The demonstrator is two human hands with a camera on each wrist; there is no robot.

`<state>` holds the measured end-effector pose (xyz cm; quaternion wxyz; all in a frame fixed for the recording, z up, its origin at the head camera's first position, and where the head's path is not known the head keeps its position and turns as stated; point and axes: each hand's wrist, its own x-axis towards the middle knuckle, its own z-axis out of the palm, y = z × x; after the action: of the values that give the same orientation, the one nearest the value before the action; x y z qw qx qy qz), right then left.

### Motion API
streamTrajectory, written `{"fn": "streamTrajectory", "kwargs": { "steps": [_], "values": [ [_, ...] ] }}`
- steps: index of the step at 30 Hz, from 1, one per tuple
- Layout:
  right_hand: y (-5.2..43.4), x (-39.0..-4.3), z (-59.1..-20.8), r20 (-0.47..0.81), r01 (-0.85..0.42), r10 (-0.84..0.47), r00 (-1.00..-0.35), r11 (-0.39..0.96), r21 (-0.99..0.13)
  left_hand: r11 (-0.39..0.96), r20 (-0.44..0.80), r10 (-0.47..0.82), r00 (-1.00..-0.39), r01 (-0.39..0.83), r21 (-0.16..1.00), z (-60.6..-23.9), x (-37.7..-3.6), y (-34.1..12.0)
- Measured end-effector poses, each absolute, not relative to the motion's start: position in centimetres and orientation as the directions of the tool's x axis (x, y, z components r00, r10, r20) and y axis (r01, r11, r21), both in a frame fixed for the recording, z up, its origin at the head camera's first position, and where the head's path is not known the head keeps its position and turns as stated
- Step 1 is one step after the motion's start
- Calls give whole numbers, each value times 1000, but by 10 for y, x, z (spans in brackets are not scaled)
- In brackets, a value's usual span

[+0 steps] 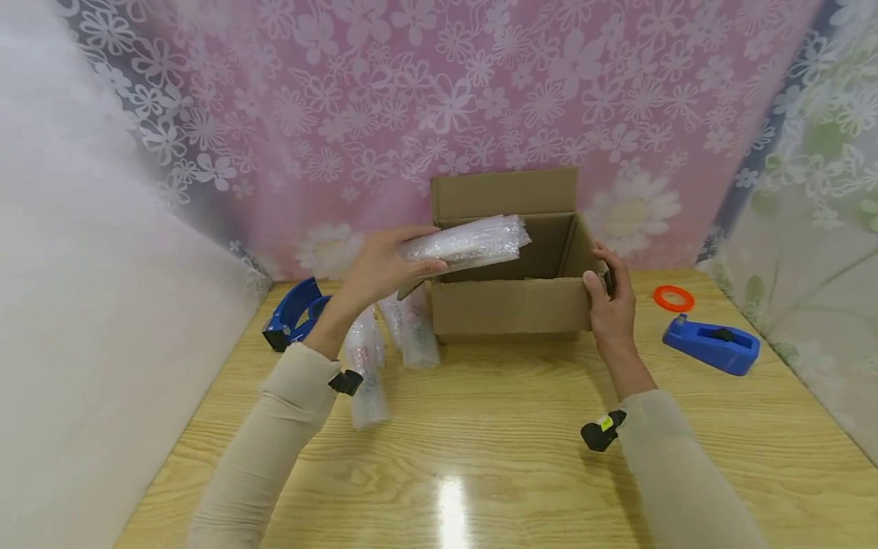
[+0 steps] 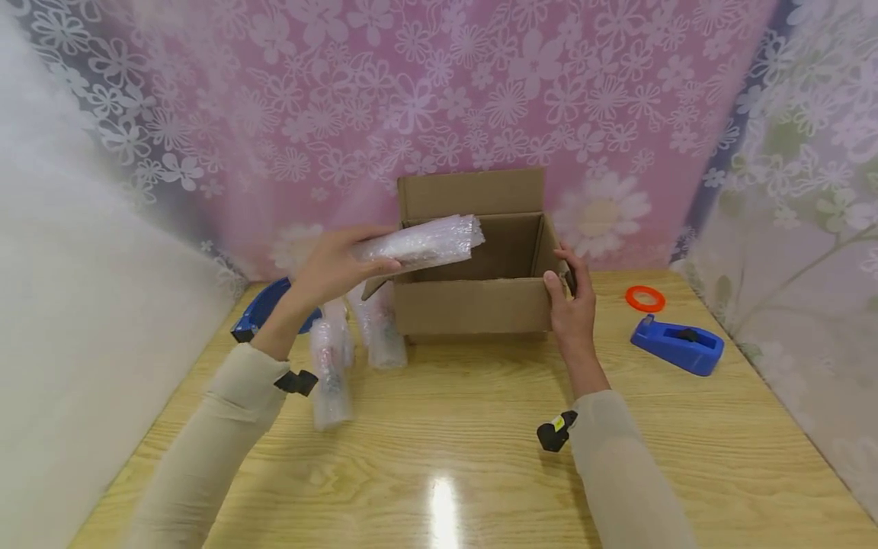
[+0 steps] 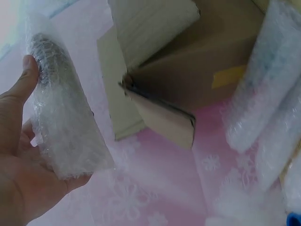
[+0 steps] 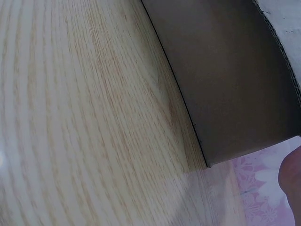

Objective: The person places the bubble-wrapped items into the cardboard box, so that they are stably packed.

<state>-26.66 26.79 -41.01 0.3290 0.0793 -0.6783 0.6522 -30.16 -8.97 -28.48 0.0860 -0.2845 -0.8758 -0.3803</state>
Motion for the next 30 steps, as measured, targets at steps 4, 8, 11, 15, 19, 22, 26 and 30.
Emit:
{"fn": "streamTrajectory", "kwargs": {
  "steps": [4,8,11,15,19,22,26,30],
  "values": [
    [269,-265,-410,550,-537,328,-768,137,-832,564,358,454,-816,574,594,-285,-309,-65],
    [269,-265,-411,545,-533,337,-768,136,-835,549,343,492,-800,591,591,-285,-314,-43],
    [269,-265,-410,550,-538,340,-763,136,-832,540,336,492,-803,584,606,-285,-318,-30],
    [268,-266,-410,553,-541,342,-760,140,-829,583,335,455,-825,560,588,-287,-322,-17],
    [269,-265,-410,547,-529,341,-765,151,-835,611,323,439,-838,542,577,-293,-326,-7],
    [270,-266,-409,549,-527,339,-764,162,-834,556,302,442,-844,522,647,-299,-330,1],
    [271,-266,-409,554,-532,335,-762,165,-831,493,308,436,-845,511,704,-308,-336,11],
    [271,-265,-411,554,-529,330,-764,169,-831,526,298,420,-857,498,690,-317,-340,16]
  ]
}}
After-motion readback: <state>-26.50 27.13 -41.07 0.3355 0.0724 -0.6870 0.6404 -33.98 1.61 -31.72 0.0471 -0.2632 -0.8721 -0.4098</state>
